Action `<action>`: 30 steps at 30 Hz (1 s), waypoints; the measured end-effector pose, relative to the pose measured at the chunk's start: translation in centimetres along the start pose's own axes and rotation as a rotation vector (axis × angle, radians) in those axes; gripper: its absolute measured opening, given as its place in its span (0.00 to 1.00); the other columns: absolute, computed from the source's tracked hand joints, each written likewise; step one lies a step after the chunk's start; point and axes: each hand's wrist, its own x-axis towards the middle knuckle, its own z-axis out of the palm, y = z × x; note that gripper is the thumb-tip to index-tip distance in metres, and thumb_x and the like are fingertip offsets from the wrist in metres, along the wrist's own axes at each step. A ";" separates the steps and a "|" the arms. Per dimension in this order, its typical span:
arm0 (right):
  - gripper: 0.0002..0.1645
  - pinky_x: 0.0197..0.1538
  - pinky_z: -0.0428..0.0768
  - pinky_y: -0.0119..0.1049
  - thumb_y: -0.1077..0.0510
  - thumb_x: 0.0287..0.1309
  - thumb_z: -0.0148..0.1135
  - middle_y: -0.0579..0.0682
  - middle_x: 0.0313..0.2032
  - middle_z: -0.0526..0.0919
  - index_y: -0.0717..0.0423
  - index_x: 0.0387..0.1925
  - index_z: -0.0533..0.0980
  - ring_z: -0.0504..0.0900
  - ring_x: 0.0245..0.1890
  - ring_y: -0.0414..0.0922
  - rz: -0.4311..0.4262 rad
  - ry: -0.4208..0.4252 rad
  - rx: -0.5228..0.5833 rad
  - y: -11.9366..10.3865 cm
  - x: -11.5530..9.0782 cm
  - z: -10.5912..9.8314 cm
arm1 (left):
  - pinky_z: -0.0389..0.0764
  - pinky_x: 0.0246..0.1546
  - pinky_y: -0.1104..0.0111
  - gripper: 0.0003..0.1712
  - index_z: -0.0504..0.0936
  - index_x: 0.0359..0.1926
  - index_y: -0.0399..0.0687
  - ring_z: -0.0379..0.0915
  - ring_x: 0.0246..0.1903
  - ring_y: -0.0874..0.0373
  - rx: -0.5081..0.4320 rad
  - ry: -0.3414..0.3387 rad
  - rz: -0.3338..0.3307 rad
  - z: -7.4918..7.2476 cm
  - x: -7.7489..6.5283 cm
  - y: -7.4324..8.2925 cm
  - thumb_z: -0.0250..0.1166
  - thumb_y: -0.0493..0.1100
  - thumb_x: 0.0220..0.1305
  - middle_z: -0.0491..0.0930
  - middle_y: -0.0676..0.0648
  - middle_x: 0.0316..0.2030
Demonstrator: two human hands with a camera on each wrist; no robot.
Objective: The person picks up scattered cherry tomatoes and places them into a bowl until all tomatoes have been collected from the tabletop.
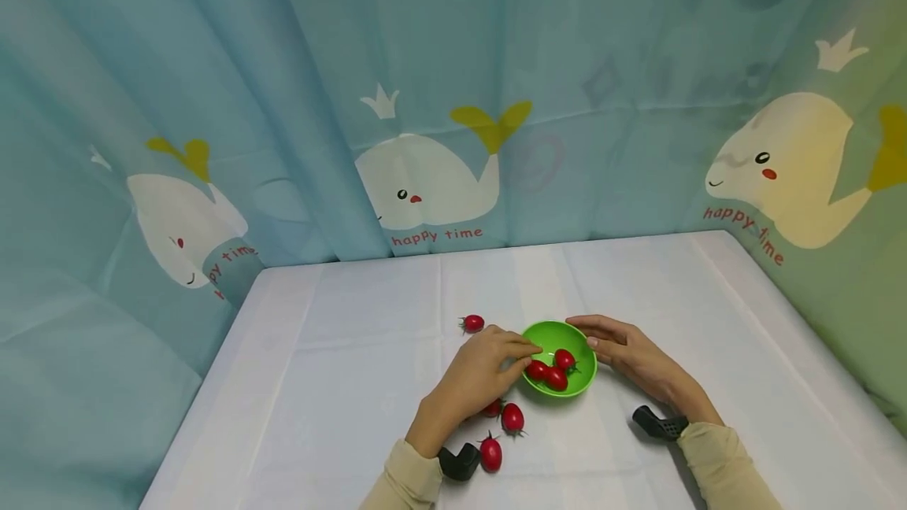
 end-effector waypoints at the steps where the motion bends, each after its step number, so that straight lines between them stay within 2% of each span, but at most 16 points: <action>1: 0.27 0.64 0.74 0.30 0.54 0.73 0.50 0.46 0.67 0.71 0.51 0.70 0.64 0.74 0.63 0.31 0.002 0.009 -0.006 -0.1 -0.1 0.1 | 0.77 0.53 0.70 0.15 0.84 0.55 0.64 0.75 0.50 0.65 -0.025 0.005 -0.014 -0.2 -0.1 0.1 0.59 0.49 0.71 0.83 0.63 0.52; 5: 0.27 0.65 0.75 0.31 0.52 0.72 0.52 0.44 0.67 0.71 0.50 0.70 0.65 0.74 0.62 0.29 0.015 0.042 -0.022 -0.2 0.1 0.3 | 0.77 0.58 0.67 0.15 0.82 0.55 0.67 0.75 0.54 0.65 -0.127 0.028 -0.087 -1.0 -0.4 -0.1 0.59 0.48 0.71 0.82 0.64 0.53; 8: 0.27 0.65 0.76 0.36 0.51 0.71 0.53 0.44 0.66 0.72 0.50 0.69 0.66 0.74 0.61 0.28 0.041 0.054 -0.041 -0.3 0.0 0.4 | 0.75 0.62 0.62 0.16 0.81 0.57 0.68 0.74 0.59 0.64 -0.142 0.024 -0.143 -1.6 -1.3 -0.3 0.59 0.49 0.71 0.81 0.64 0.55; 11: 0.27 0.64 0.77 0.39 0.49 0.71 0.54 0.47 0.66 0.73 0.49 0.68 0.68 0.75 0.59 0.29 0.071 0.052 -0.074 -0.7 -0.1 0.4 | 0.74 0.64 0.59 0.18 0.79 0.60 0.67 0.73 0.60 0.61 -0.088 0.011 -0.164 -2.5 -2.6 -0.6 0.59 0.50 0.71 0.80 0.62 0.57; 14: 0.26 0.61 0.79 0.36 0.48 0.70 0.55 0.50 0.66 0.73 0.47 0.67 0.69 0.76 0.58 0.28 0.093 0.047 -0.115 -1.4 -0.3 0.3 | 0.75 0.62 0.58 0.20 0.78 0.61 0.65 0.73 0.59 0.59 0.006 0.010 -0.157 -3.5 -4.2 -1.0 0.61 0.48 0.70 0.79 0.59 0.58; 16: 0.26 0.57 0.80 0.33 0.47 0.70 0.55 0.52 0.67 0.73 0.46 0.66 0.70 0.77 0.57 0.28 0.095 0.043 -0.146 -1.8 -0.4 0.4 | 0.76 0.60 0.56 0.22 0.77 0.62 0.64 0.72 0.58 0.57 0.071 -0.001 -0.178 -4.0 -5.4 -1.2 0.63 0.49 0.68 0.78 0.57 0.59; 21: 0.26 0.53 0.82 0.33 0.47 0.71 0.54 0.55 0.67 0.72 0.47 0.66 0.69 0.78 0.56 0.30 0.089 0.037 -0.151 -2.3 -0.7 0.8 | 0.75 0.59 0.50 0.28 0.74 0.65 0.62 0.68 0.63 0.51 0.141 -0.073 -0.311 -4.5 -7.8 -1.6 0.65 0.52 0.64 0.75 0.50 0.62; 24: 0.26 0.52 0.82 0.34 0.47 0.71 0.54 0.56 0.67 0.72 0.48 0.67 0.69 0.79 0.55 0.31 0.092 0.047 -0.141 -2.4 -0.8 1.1 | 0.76 0.56 0.48 0.30 0.74 0.65 0.61 0.68 0.62 0.47 0.150 -0.093 -0.346 -4.4 -8.6 -1.7 0.67 0.52 0.62 0.74 0.46 0.62; 30: 0.26 0.50 0.83 0.34 0.47 0.71 0.53 0.57 0.66 0.72 0.49 0.66 0.69 0.79 0.53 0.31 0.092 0.074 -0.152 -2.2 -1.0 1.0 | 0.78 0.54 0.50 0.31 0.75 0.64 0.59 0.71 0.58 0.48 0.168 -0.115 -0.356 -4.2 -9.0 -1.9 0.70 0.52 0.59 0.76 0.46 0.60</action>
